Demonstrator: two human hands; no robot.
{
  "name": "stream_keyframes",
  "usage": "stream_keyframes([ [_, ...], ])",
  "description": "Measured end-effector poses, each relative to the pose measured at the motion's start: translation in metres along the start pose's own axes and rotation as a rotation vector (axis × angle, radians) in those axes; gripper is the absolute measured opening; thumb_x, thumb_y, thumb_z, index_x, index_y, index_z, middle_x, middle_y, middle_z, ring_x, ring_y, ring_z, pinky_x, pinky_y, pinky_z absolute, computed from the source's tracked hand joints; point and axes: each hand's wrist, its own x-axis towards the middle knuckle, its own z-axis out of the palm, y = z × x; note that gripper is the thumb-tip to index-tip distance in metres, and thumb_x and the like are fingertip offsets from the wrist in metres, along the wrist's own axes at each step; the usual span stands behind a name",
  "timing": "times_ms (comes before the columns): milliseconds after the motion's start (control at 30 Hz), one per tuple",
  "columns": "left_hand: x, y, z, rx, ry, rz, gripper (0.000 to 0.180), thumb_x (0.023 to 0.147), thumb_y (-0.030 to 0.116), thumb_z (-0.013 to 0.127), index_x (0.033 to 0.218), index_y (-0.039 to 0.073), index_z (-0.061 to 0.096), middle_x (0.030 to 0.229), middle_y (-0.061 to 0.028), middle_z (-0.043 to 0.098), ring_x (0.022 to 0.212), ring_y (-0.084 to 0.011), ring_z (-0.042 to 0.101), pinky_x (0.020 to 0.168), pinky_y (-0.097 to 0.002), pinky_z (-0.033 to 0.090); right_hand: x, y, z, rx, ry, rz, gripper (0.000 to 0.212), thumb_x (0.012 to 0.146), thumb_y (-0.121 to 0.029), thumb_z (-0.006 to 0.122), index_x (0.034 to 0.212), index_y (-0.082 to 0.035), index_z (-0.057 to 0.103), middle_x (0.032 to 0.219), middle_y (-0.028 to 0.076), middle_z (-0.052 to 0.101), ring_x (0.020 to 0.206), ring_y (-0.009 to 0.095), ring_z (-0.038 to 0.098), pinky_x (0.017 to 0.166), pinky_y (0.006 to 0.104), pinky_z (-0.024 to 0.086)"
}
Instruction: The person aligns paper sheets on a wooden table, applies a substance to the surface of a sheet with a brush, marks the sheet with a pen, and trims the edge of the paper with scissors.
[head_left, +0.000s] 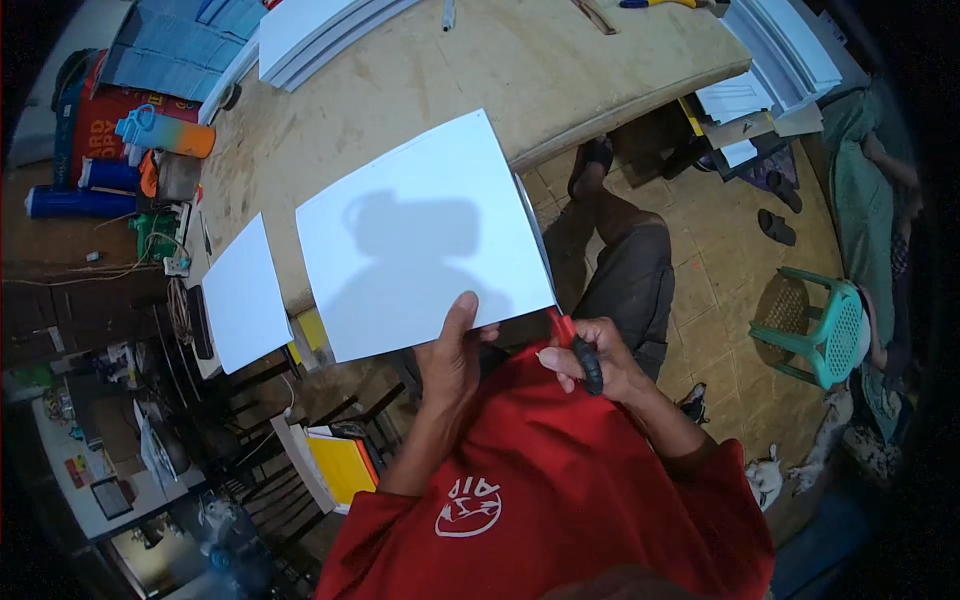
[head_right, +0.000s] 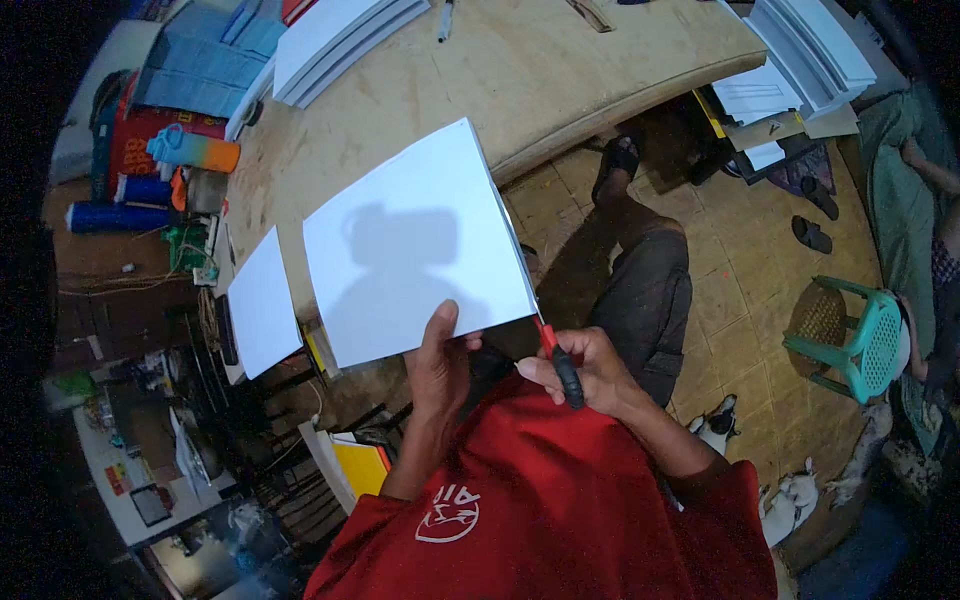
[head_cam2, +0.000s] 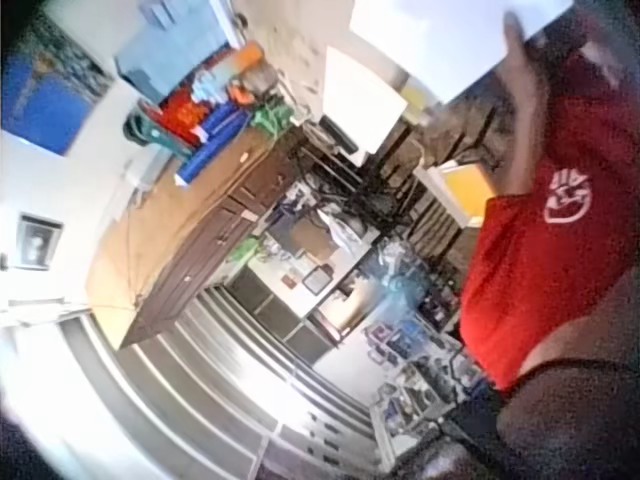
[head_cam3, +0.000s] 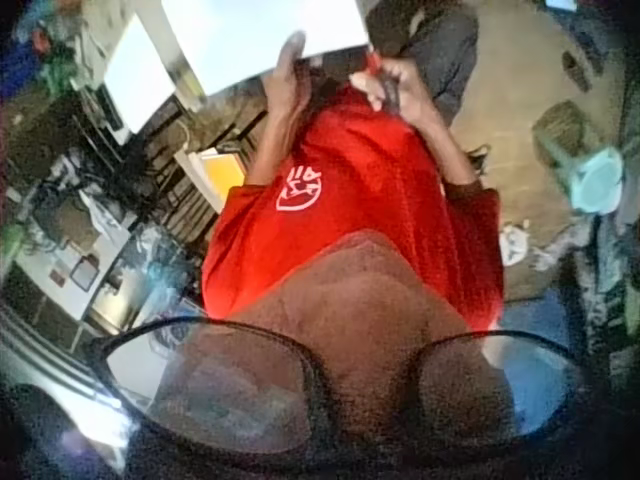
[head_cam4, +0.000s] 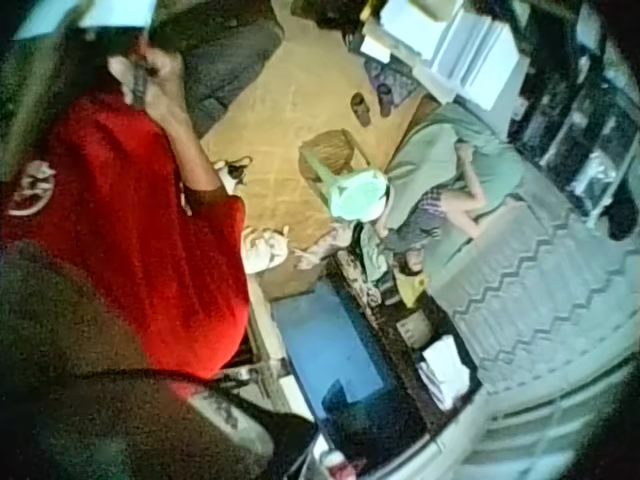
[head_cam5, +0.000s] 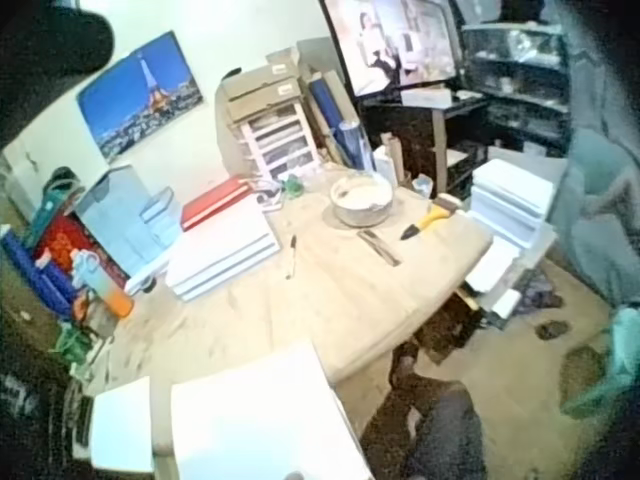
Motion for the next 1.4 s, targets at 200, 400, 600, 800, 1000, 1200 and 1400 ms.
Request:
stream_keyframes([
  [200,-0.002,0.002,0.004,-0.016,0.018,0.006,0.034,0.094,0.015,0.068,0.123,0.005,0.052,0.093,-0.0045,0.06,0.071,-0.014,0.058,0.056,-0.0276,0.048,-0.004,0.004,0.0,-0.035,0.052,0.062,0.034,0.087,-0.031,0.082,0.071,-0.007,0.065,0.057,-0.002,0.059,0.048,0.005,0.054,0.045,0.0214,0.04],
  [400,-0.002,0.002,0.006,-0.033,0.037,-0.007,0.033,0.095,0.015,0.067,0.123,0.006,0.053,0.094,-0.0045,0.061,0.071,-0.0137,0.06,0.056,-0.0275,0.05,-0.006,-0.001,0.001,-0.056,0.071,0.085,0.035,0.086,-0.032,0.083,0.07,-0.006,0.065,0.058,0.0,0.061,0.048,0.005,0.055,0.045,0.0218,0.042],
  [600,-0.001,0.001,0.006,-0.059,0.059,-0.009,0.032,0.097,0.019,0.066,0.123,0.006,0.052,0.092,-0.0041,0.061,0.069,-0.0132,0.059,0.055,-0.0269,0.049,-0.013,-0.001,-0.002,0.145,-0.013,0.087,0.032,0.087,-0.028,0.082,0.072,-0.005,0.065,0.06,0.001,0.062,0.05,0.008,0.058,0.047,0.0235,0.044],
  [800,-0.003,0.007,0.015,-0.003,0.056,0.046,0.031,0.098,0.02,0.065,0.123,0.005,0.052,0.09,-0.0046,0.061,0.067,-0.0134,0.058,0.054,-0.0273,0.047,-0.03,-0.001,-0.009,0.009,-0.104,0.061,0.021,0.09,-0.024,0.074,0.085,-0.005,0.066,0.063,0.002,0.064,0.054,0.008,0.06,0.049,0.0204,0.039],
  [1000,-0.026,0.011,0.01,0.001,0.061,-0.057,0.031,0.099,0.019,0.063,0.123,0.004,0.052,0.092,-0.0054,0.062,0.067,-0.0137,0.058,0.055,-0.0272,0.047,-0.001,0.001,-0.001,0.021,-0.024,0.008,0.023,0.089,-0.02,0.078,0.078,-0.004,0.066,0.062,0.001,0.062,0.054,0.007,0.056,0.053,0.0235,0.043],
  [1200,-0.046,0.007,-0.002,-0.019,0.037,-0.151,0.027,0.099,0.017,0.063,0.121,0.003,0.055,0.092,-0.0077,0.065,0.07,-0.0155,0.062,0.056,-0.0278,0.052,0.004,0.016,-0.006,0.157,-0.021,-0.057,0.01,0.085,-0.006,0.073,0.08,-0.003,0.065,0.067,0.002,0.062,0.055,0.009,0.058,0.053,0.0225,0.045],
  [1400,-0.049,0.004,-0.002,-0.04,0.039,-0.161,0.026,0.099,0.018,0.063,0.12,0.004,0.055,0.091,-0.0076,0.065,0.07,-0.0157,0.062,0.057,-0.0283,0.052,-0.001,0.02,-0.01,0.137,-0.002,-0.017,0.008,0.084,-0.001,0.071,0.08,-0.002,0.064,0.066,0.002,0.063,0.053,0.009,0.058,0.049,0.0234,0.046],
])
